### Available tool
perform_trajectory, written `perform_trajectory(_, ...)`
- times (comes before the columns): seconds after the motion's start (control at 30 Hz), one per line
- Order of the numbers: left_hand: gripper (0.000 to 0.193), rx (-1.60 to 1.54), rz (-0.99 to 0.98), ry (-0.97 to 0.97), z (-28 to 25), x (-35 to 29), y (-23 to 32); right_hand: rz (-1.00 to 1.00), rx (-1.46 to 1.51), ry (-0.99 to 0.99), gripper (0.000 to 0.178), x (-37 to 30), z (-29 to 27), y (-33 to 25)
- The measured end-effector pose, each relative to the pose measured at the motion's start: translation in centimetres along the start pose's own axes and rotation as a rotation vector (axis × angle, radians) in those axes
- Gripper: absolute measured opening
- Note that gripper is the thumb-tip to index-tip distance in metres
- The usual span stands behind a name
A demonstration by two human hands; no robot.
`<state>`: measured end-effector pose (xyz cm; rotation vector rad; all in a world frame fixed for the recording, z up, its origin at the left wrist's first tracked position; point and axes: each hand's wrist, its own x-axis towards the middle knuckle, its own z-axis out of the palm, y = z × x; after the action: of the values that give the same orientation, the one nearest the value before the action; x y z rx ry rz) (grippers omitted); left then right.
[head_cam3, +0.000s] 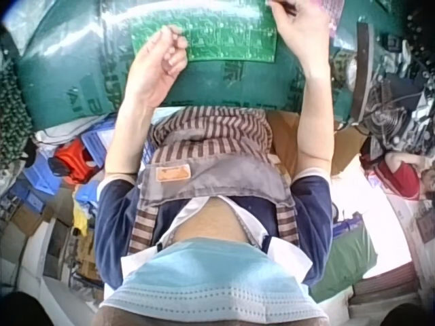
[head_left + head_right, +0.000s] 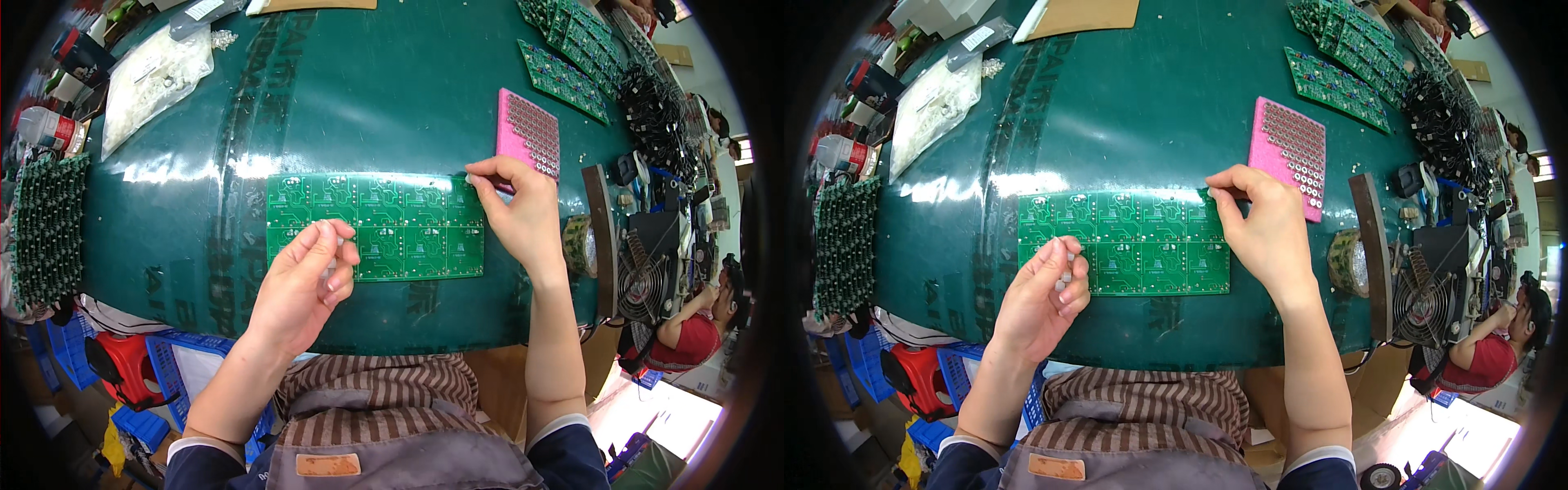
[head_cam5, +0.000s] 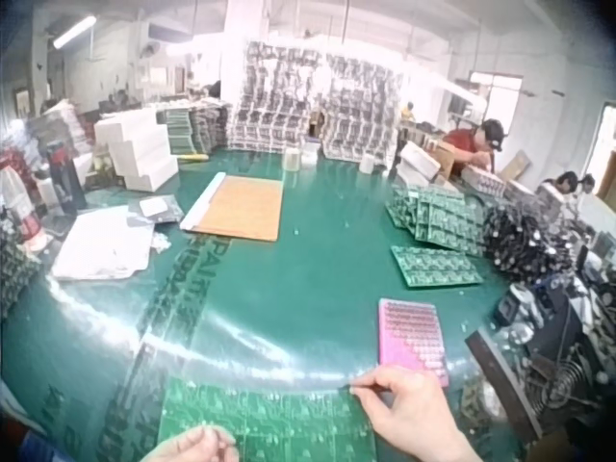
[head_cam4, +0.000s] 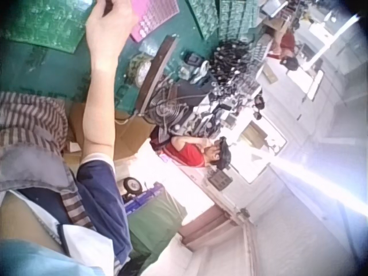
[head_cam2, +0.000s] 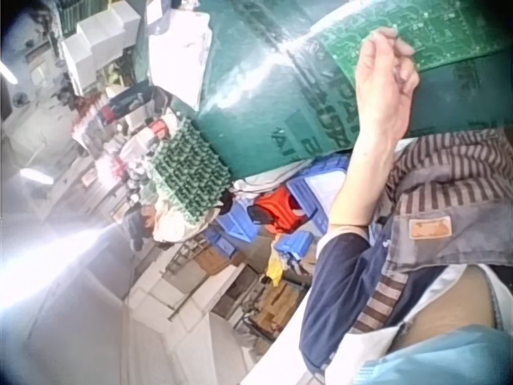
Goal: The person assembles electronic components by fitting small metal parts into plastic holders by hand and inserting them into circuit boards on the table.
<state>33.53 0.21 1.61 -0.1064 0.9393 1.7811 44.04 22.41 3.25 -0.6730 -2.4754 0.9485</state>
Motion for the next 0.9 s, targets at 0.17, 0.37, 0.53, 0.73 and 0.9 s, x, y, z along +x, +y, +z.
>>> perform_trajectory(0.17,0.02,-0.004,-0.051,-0.001,0.2,-0.2,0.6,0.026,0.017,0.024,0.008,-0.4,0.3,0.3)
perform_trajectory(0.37,0.027,0.017,-0.05,-0.039,0.8,0.2,3.3,-0.028,0.037,0.137,0.006,-1.5,1.2,0.8)
perform_trajectory(0.53,0.027,0.153,0.034,-0.015,1.7,1.2,3.3,-0.113,-0.004,0.209,0.008,-2.1,1.6,1.1)
perform_trajectory(0.73,0.018,0.186,0.038,-0.043,2.2,1.4,1.9,-0.176,-0.101,0.108,0.009,-0.7,-0.7,1.2)
perform_trajectory(0.9,0.019,0.157,-0.053,-0.124,2.8,1.5,0.8,-0.165,-0.272,0.301,0.007,3.4,-2.2,4.4)
